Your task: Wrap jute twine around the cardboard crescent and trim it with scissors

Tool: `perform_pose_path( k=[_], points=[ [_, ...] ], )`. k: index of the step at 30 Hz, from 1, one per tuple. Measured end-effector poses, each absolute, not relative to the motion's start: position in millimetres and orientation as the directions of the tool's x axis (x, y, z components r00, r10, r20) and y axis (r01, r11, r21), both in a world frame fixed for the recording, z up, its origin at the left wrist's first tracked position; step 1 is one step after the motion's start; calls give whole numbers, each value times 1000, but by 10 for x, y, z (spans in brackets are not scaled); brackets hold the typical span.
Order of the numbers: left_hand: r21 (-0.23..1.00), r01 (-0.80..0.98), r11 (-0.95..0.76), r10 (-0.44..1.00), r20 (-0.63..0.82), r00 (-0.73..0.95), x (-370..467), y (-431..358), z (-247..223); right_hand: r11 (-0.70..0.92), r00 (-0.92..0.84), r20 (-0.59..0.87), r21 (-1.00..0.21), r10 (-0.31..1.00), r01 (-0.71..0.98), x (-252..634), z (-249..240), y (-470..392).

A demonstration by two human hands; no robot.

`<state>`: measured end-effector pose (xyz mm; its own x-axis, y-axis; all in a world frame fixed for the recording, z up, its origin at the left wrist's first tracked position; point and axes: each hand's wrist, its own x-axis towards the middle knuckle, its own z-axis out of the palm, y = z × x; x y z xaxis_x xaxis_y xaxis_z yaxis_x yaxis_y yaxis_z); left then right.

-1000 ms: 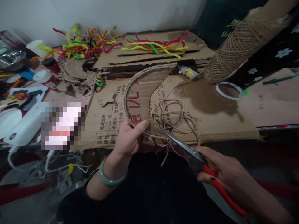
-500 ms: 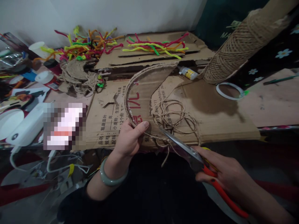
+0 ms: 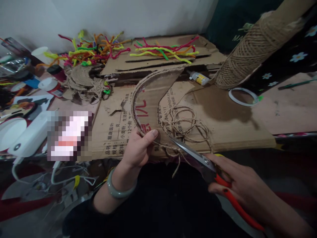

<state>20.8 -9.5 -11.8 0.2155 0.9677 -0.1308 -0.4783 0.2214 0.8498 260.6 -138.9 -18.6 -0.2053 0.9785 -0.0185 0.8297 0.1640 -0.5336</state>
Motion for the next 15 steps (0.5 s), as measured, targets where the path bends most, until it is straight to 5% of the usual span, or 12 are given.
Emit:
perform_pose_path(
  k=[15],
  points=[
    [845, -489, 215, 969, -124, 213, 201, -136, -147, 124, -154, -8, -548, 988, 827, 2534, -149, -1364]
  ],
)
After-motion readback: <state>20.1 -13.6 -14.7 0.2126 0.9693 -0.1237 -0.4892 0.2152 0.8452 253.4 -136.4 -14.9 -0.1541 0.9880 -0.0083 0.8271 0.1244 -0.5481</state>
